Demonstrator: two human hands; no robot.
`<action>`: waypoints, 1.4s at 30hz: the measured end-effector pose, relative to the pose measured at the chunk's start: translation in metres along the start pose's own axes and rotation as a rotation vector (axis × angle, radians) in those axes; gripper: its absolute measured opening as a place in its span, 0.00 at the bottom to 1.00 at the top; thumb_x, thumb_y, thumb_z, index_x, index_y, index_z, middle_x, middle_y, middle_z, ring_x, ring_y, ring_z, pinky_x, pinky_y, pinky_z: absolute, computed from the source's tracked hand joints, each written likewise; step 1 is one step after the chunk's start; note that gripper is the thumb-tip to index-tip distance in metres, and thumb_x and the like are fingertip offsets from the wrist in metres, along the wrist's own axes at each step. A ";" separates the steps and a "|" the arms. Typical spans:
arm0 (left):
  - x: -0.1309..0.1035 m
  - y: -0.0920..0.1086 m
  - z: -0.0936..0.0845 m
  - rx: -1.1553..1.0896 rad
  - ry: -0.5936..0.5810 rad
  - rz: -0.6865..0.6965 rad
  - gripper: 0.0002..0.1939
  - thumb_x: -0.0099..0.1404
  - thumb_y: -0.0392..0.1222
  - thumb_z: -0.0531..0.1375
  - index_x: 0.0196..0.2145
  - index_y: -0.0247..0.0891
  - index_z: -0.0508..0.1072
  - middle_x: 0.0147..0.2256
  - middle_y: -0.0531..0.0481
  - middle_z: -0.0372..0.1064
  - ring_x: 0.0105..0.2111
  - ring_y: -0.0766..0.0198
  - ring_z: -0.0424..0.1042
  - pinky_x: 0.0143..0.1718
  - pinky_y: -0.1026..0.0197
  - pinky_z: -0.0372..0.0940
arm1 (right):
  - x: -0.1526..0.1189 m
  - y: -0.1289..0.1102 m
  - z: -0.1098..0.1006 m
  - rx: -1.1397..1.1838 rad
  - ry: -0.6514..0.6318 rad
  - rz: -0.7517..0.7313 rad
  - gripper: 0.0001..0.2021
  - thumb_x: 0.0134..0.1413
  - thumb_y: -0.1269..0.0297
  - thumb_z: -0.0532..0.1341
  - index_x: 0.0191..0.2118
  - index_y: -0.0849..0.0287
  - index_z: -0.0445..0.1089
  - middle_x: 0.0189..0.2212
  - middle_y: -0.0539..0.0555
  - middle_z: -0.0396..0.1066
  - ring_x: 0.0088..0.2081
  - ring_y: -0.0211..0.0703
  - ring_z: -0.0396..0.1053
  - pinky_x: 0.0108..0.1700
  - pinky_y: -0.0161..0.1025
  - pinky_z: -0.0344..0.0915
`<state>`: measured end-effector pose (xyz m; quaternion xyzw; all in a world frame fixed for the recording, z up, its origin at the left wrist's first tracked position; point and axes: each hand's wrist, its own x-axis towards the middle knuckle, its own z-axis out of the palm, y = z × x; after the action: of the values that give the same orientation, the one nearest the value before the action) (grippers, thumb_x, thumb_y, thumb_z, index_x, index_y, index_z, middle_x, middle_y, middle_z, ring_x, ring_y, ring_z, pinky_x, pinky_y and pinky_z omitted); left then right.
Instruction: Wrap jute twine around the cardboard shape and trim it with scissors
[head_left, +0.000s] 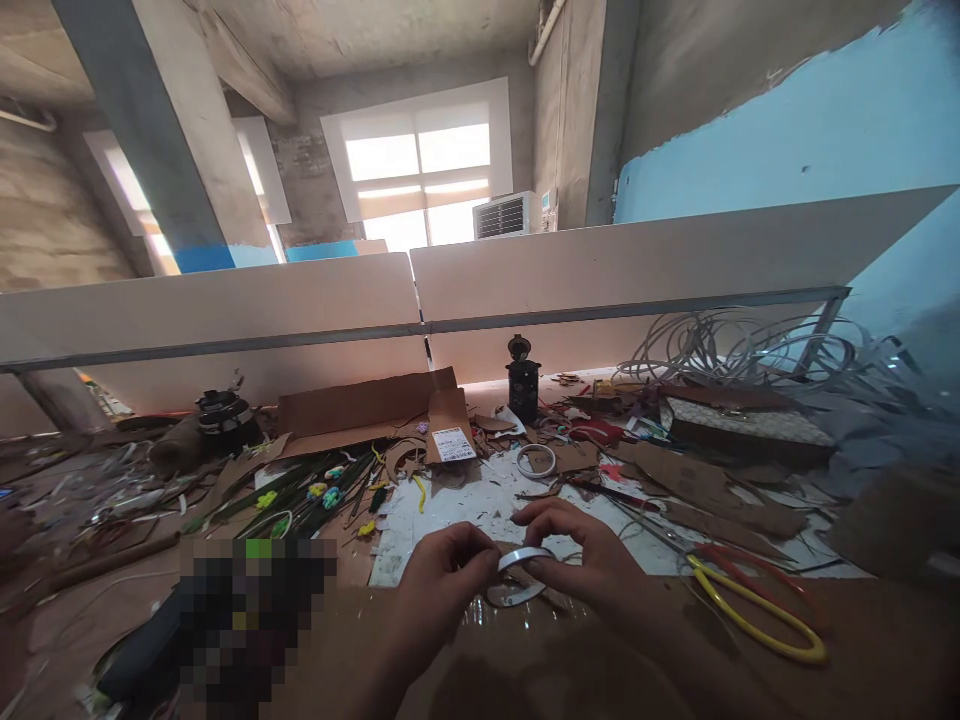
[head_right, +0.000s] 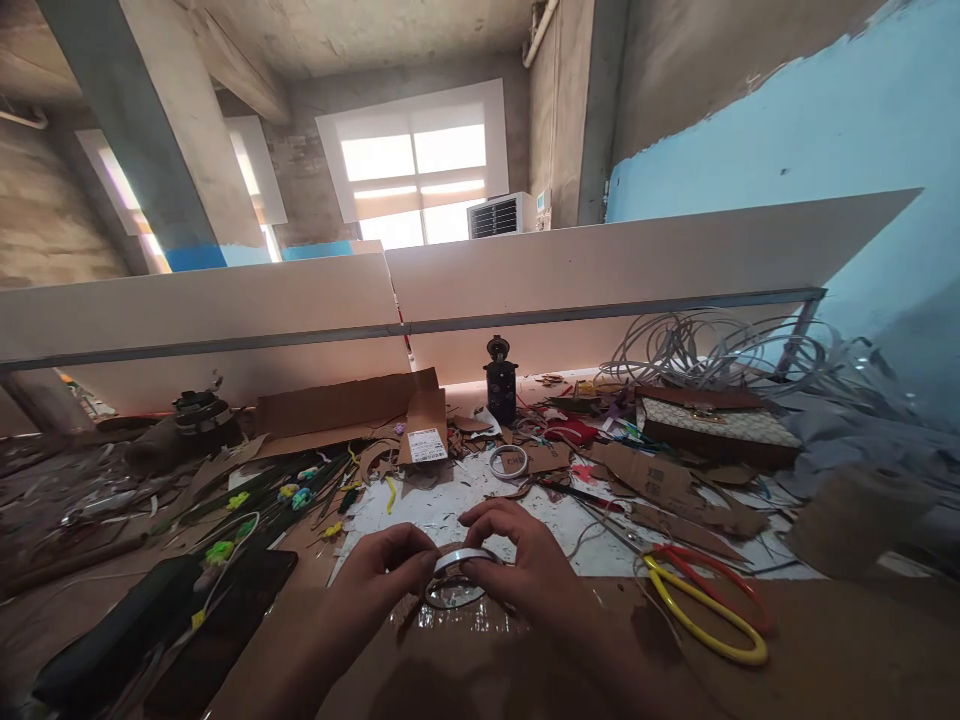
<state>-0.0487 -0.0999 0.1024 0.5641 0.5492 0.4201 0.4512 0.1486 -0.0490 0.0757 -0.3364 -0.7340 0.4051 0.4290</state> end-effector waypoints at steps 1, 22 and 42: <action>0.001 -0.001 0.000 -0.006 0.013 -0.004 0.11 0.57 0.48 0.62 0.28 0.36 0.73 0.23 0.54 0.66 0.27 0.63 0.63 0.30 0.62 0.57 | 0.000 0.000 0.000 -0.001 0.002 0.000 0.04 0.49 0.62 0.68 0.30 0.55 0.74 0.46 0.57 0.76 0.51 0.57 0.70 0.55 0.48 0.62; -0.048 -0.019 -0.048 0.378 -0.006 0.091 0.08 0.66 0.45 0.60 0.33 0.42 0.77 0.36 0.50 0.77 0.39 0.58 0.74 0.43 0.60 0.65 | 0.004 0.016 -0.014 0.045 0.082 0.078 0.12 0.49 0.53 0.69 0.31 0.55 0.73 0.48 0.60 0.77 0.52 0.60 0.70 0.56 0.53 0.62; -0.025 -0.006 -0.003 0.722 0.252 0.278 0.08 0.66 0.37 0.59 0.31 0.43 0.77 0.34 0.48 0.78 0.40 0.52 0.75 0.42 0.56 0.62 | 0.003 0.010 -0.003 0.067 0.073 0.073 0.09 0.49 0.56 0.69 0.31 0.55 0.73 0.48 0.58 0.77 0.53 0.59 0.70 0.55 0.50 0.61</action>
<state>-0.0546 -0.1246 0.0976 0.6992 0.6309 0.3233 0.0922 0.1511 -0.0410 0.0692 -0.3630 -0.6912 0.4323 0.4512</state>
